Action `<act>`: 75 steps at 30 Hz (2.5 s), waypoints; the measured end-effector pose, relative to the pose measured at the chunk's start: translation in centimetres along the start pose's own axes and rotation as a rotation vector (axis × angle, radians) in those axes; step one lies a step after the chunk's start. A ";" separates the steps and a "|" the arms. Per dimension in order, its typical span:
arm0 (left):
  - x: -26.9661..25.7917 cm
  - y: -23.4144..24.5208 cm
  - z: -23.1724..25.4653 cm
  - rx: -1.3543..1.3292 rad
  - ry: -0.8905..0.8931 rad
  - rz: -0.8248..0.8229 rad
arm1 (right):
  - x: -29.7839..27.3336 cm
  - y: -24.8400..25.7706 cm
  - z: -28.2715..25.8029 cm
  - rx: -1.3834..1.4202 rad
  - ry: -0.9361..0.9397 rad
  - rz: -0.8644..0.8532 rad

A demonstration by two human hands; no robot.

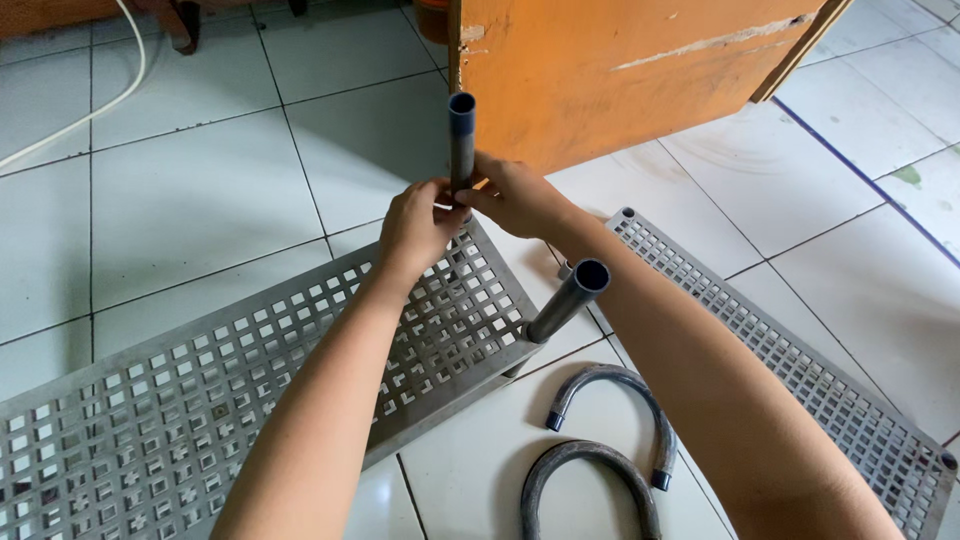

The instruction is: The person assembles a two-tier plastic shelving unit by inserting straight and curved metal poles into the grid shelves. They repeatedly attach and detach the poles to connect the two shelves and form the frame.

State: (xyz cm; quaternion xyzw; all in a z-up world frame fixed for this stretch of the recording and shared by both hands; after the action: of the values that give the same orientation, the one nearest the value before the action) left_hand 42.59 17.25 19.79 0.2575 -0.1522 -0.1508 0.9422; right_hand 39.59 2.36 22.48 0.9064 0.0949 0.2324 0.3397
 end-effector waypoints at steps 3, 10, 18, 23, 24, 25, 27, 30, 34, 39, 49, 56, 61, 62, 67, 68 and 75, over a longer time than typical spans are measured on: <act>0.2 0.3 0.2 0.006 -0.018 0.004 | 0.9 -0.1 -0.1 -0.058 -0.050 -0.034; 0.0 0.6 0.6 0.100 -0.047 0.026 | 0.3 -0.1 -0.7 0.000 -0.050 0.052; -1.1 0.3 1.3 0.181 0.018 0.097 | -4.3 -0.7 2.0 0.174 -0.132 0.292; -4.8 3.3 6.0 -0.046 -0.231 0.517 | -18.2 -2.3 9.7 0.757 -0.552 0.934; -6.4 3.9 7.7 -0.085 -0.344 0.609 | -21.7 -3.1 11.8 0.781 -0.659 1.063; -7.8 4.3 9.0 -0.114 -0.359 0.670 | -25.6 -3.9 13.7 0.859 -0.725 1.187; -12.2 4.6 11.7 -0.128 -0.392 0.760 | -33.3 -5.7 17.8 0.991 -0.861 1.395; -18.2 2.8 17.3 -0.099 -0.639 0.832 | -43.8 -8.1 22.5 1.116 -0.967 1.571; -21.1 -5.6 22.0 -0.106 -0.940 0.517 | -52.6 -11.3 26.9 1.258 -1.068 1.688; -17.2 -20.5 16.1 -0.178 -0.562 0.094 | -57.9 -11.7 27.9 1.339 -1.081 1.764; -13.5 -44.3 -10.1 -0.666 0.999 -0.361 | -61.7 -9.1 25.9 1.336 -0.830 2.095; -12.9 -46.0 -7.5 -0.941 1.004 -0.491 | -62.0 -5.7 24.0 1.255 -0.743 1.973; -11.3 -42.6 -1.3 -0.954 0.928 -0.527 | -60.6 -1.0 21.0 1.275 -0.633 1.925; -11.1 -41.7 0.4 -0.961 0.907 -0.545 | -60.1 -0.1 20.2 1.298 -0.595 1.931; -10.5 -35.6 10.1 -0.946 0.723 -0.606 | -57.3 5.0 15.5 1.398 -0.439 1.868; -11.0 -34.1 11.7 -0.921 0.705 -0.613 | -56.7 5.9 14.3 1.410 -0.406 1.857; -13.2 -21.6 23.4 -0.908 0.500 -0.577 | -49.5 13.3 5.0 1.413 -0.248 1.721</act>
State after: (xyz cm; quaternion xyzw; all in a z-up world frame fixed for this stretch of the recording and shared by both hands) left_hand 17.60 -6.01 24.72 -0.1128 0.2305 -0.3855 0.8863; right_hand -1.10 -26.85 10.32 0.6763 -0.4874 0.1918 -0.5180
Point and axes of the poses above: each hand's wrist, its own x-axis towards the middle knuckle, its own y-axis out of the back of the hand, z = x × y, the point moved 6 cm from there along x, towards the middle knuckle, and after that the axes turned 7 degrees about y, right-handed, at the moved point
